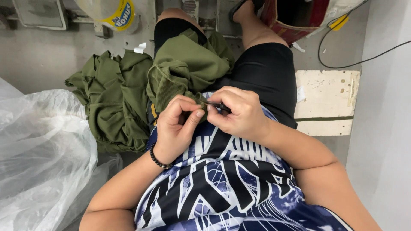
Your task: Sewing a fabric component and then sitting on the floor to trim loose threads and organize a pile of green fabric pieces.
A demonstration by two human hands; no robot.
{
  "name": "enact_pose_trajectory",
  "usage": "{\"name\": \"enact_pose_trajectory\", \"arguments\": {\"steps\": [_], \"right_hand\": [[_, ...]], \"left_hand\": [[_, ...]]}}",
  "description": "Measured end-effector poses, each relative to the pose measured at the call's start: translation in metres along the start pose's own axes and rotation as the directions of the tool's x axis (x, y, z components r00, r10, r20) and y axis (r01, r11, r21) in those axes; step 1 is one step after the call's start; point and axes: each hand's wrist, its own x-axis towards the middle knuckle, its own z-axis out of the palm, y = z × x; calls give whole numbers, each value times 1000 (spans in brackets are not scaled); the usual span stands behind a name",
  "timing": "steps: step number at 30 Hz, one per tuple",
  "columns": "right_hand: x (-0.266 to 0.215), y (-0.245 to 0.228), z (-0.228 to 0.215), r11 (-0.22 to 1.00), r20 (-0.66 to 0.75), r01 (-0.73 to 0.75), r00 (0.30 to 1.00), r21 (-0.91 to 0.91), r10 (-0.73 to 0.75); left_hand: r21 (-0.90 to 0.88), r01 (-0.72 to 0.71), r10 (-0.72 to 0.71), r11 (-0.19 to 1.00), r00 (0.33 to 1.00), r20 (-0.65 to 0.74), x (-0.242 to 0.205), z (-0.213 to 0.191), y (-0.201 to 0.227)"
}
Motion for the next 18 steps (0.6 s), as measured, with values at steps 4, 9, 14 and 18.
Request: {"name": "enact_pose_trajectory", "arguments": {"steps": [4,9,14,18], "right_hand": [[0,13,-1,991,66,-73,996,108,66],[-7,34,9,771,293,-419,905,480,309],[1,41,26,548,374,-627,775,554,509],[-2,45,27,496,355,-648,747,578,563]], "left_hand": [[158,-135,130,978,991,39,3,-3,1],[510,-391,345,766,920,187,6,-12,-3],[682,-451,485,577,860,158,12,-13,-6],[669,-365,385,647,914,126,6,-19,-14]]}}
